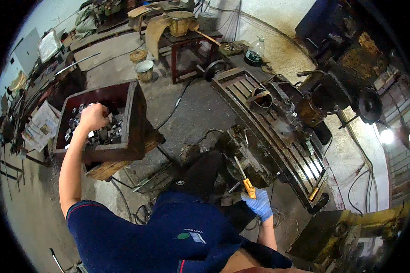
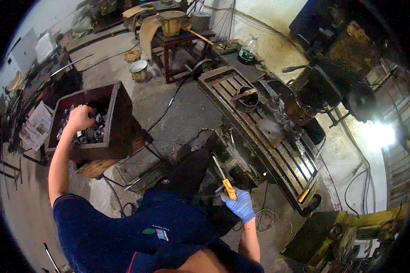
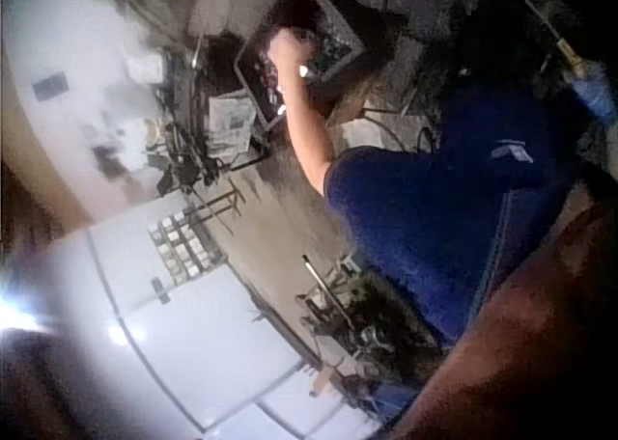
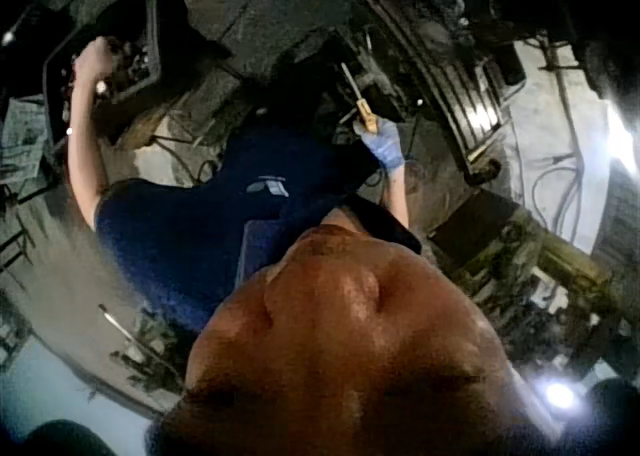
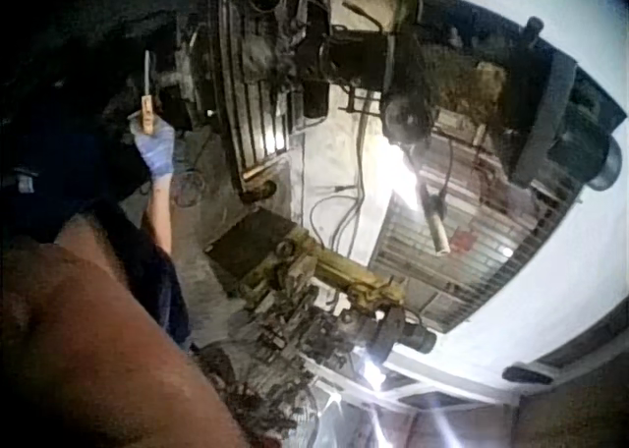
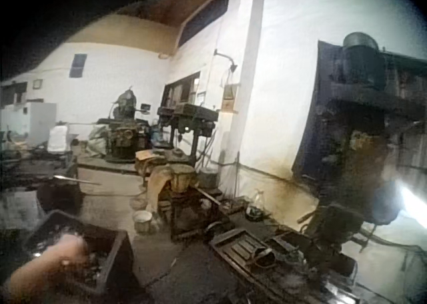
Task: The person takes small metal parts from a bin and uses a screwdriver to process or clean them while they are on a milling machine table.
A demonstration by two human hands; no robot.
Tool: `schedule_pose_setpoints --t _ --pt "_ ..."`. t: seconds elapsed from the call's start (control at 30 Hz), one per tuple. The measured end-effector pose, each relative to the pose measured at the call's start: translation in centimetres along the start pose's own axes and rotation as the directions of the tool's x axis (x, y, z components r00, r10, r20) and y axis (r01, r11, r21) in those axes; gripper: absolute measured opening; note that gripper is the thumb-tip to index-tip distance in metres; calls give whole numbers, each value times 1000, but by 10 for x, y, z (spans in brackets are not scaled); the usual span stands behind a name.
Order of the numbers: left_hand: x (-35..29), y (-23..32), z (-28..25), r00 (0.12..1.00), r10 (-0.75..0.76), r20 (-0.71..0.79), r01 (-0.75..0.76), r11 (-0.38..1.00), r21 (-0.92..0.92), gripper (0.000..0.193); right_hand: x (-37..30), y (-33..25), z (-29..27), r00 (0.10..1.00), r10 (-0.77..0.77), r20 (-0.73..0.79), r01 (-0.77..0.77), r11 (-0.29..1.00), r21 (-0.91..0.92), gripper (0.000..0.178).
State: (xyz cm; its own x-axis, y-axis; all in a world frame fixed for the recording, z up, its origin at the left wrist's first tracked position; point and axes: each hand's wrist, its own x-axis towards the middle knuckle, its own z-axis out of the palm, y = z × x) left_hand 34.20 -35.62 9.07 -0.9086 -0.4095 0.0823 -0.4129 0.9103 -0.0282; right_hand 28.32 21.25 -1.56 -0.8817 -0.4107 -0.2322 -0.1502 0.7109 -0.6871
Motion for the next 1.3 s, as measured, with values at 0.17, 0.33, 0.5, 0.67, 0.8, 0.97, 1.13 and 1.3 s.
schedule_pose_setpoints --t 0.17,0.33,0.5,0.67,0.8,0.97,1.13,1.3 --pt "12 25 -41 987 -146 -65 -23 272 -962 19 2 3 -2 1000 -2 -12 3 994 110 35" --pt "12 153 -39 960 144 -240 -192 -286 -939 33 9 -1 5 996 -60 -63 71 978 198 34" --pt "10 287 27 852 521 -52 307 -577 -757 45 1 -3 -3 996 -42 -77 52 988 144 35" --pt "17 336 72 748 664 -5 448 -510 -734 48 -19 -16 -30 991 98 -94 -82 983 163 33" --pt "18 342 83 704 709 44 487 -437 -756 55 -17 -15 -35 991 89 -102 -87 996 25 34" --pt "12 336 96 688 723 65 564 -478 -673 57 1 -9 -27 990 -31 -135 31 1000 -2 35" --pt "11 332 103 679 721 139 566 -393 -725 48 12 -25 -35 997 73 32 -68 989 -133 44" --pt "9 339 121 700 677 230 527 -272 -805 35 14 -24 -33 988 129 85 -109 971 -213 46"
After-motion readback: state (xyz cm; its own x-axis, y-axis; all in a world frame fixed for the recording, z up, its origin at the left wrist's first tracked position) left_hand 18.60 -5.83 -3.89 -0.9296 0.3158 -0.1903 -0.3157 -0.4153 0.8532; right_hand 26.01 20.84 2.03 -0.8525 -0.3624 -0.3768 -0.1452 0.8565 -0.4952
